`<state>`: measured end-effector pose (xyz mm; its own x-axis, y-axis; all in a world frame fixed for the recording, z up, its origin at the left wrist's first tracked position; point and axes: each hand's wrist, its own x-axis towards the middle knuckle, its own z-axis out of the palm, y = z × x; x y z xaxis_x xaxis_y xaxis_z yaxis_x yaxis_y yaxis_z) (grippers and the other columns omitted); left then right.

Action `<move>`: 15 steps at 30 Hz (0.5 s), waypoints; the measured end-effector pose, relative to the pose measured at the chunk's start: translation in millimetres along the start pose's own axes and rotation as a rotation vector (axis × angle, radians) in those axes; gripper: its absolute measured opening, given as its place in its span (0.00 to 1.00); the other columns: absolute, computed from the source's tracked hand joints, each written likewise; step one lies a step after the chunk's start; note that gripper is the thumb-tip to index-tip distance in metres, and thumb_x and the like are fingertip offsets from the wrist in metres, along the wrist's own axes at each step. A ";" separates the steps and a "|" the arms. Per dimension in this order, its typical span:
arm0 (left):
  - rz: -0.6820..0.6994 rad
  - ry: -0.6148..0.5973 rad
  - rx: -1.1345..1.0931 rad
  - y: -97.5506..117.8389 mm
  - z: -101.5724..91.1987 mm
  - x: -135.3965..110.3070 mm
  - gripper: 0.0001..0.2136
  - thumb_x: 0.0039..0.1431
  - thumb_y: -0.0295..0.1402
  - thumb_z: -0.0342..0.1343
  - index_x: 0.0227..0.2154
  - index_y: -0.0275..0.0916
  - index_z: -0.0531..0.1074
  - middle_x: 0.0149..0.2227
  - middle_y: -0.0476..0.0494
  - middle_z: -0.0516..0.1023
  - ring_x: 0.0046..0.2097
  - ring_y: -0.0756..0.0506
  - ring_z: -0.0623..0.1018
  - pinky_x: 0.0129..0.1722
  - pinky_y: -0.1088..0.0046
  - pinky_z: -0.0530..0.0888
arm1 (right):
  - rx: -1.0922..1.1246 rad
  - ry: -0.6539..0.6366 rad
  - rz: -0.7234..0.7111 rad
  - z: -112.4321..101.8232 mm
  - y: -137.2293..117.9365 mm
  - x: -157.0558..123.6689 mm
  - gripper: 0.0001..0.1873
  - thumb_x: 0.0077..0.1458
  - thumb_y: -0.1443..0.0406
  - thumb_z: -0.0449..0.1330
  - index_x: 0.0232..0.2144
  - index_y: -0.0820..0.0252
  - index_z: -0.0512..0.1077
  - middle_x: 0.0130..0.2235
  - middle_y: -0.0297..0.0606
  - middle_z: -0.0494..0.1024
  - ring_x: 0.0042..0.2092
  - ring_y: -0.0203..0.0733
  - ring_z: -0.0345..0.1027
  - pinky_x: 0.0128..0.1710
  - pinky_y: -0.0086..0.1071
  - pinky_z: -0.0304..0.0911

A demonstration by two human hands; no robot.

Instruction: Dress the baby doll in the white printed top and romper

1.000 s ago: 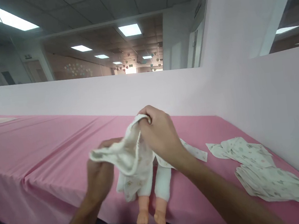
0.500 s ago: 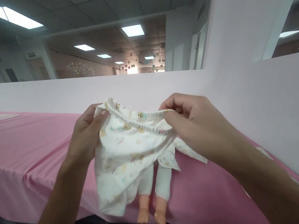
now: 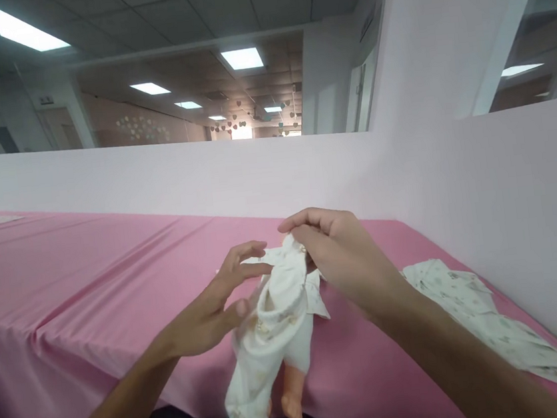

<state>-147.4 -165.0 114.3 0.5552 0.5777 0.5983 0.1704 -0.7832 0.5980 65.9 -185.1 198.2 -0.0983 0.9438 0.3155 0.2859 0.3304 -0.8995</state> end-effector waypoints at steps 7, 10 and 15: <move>-0.061 0.061 0.090 26.6 -10.1 -1.5 0.07 0.63 0.39 0.55 0.34 0.43 0.73 0.54 0.41 0.71 0.56 0.41 0.71 0.53 0.65 0.72 | -0.004 -0.029 -0.058 -0.5 -14.1 -7.5 0.15 0.55 0.64 0.60 0.45 0.58 0.77 0.31 0.39 0.79 0.33 0.42 0.75 0.28 0.32 0.69; -0.009 0.077 0.111 31.3 -32.5 0.1 0.09 0.65 0.37 0.52 0.34 0.41 0.76 0.47 0.40 0.76 0.49 0.43 0.75 0.46 0.69 0.74 | -0.151 0.058 -0.186 -4.5 -17.6 -12.6 0.13 0.54 0.64 0.63 0.43 0.55 0.78 0.31 0.37 0.79 0.31 0.41 0.73 0.25 0.31 0.65; -0.058 0.245 -0.006 36.3 -68.1 3.8 0.16 0.64 0.43 0.52 0.31 0.38 0.78 0.34 0.40 0.78 0.35 0.46 0.75 0.33 0.73 0.74 | -0.336 0.154 -0.340 -11.6 -24.1 -16.1 0.07 0.56 0.61 0.62 0.35 0.54 0.78 0.34 0.36 0.78 0.34 0.40 0.71 0.28 0.29 0.64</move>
<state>-194.5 -175.6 174.7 0.3307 0.6610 0.6736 0.1913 -0.7459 0.6380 71.7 -208.3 218.4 -0.1048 0.7630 0.6378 0.5560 0.5767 -0.5986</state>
